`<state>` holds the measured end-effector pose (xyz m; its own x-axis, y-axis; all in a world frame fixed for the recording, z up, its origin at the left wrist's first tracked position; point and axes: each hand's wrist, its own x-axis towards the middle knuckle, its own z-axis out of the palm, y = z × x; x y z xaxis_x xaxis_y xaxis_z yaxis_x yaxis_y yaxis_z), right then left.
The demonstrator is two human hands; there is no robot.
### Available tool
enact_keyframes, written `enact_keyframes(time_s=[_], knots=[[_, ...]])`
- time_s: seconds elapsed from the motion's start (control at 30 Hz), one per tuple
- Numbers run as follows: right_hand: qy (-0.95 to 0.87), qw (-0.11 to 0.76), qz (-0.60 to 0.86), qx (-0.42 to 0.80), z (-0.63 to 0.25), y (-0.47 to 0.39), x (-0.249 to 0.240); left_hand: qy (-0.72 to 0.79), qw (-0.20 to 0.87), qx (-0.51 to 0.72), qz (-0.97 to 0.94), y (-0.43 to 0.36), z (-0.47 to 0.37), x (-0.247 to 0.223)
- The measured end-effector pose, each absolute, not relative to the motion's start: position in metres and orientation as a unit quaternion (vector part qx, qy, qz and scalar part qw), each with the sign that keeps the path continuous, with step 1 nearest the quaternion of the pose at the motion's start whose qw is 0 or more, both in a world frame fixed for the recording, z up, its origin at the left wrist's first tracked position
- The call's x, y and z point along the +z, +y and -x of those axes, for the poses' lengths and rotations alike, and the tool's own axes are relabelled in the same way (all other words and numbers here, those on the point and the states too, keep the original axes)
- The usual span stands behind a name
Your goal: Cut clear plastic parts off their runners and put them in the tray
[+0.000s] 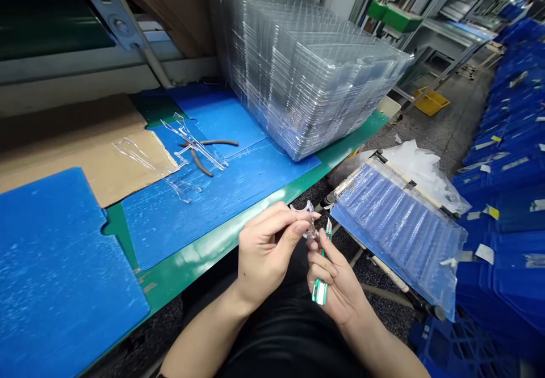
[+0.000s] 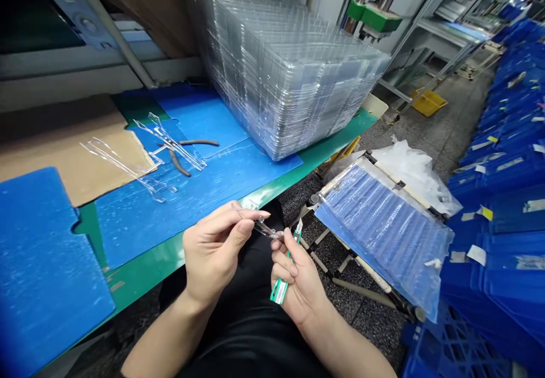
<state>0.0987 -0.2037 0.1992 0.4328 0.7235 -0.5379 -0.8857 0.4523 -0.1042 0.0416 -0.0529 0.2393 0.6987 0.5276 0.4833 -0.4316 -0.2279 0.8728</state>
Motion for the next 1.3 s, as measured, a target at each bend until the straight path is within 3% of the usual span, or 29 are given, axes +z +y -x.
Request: enact_keyframes(time_s=[0.2,0.5,0.9,1.13,1.3], knots=[[0.226,0.829,0.169,0.483,-0.098,-0.204,0.197,0.03,0.606,0.388,-0.694,-0.053,-0.043,0.238],[0.249,0.802,0.149,0.522,-0.096,-0.194,0.195,0.026,0.495,0.437,-0.751,-0.071,-0.04,0.247],[0.217,0.812,0.159,0.518,-0.096,-0.195,0.193,0.018,0.485,0.432,-0.76,-0.073,-0.048,0.25],[0.151,0.813,0.27,0.493,-0.098,-0.193,0.197,0.019,0.5,0.425,-0.754,-0.072,-0.049,0.249],[0.114,0.815,0.456,0.339,-0.12,-0.197,0.182,-0.022,0.532,0.363,-0.765,-0.089,-0.042,0.215]])
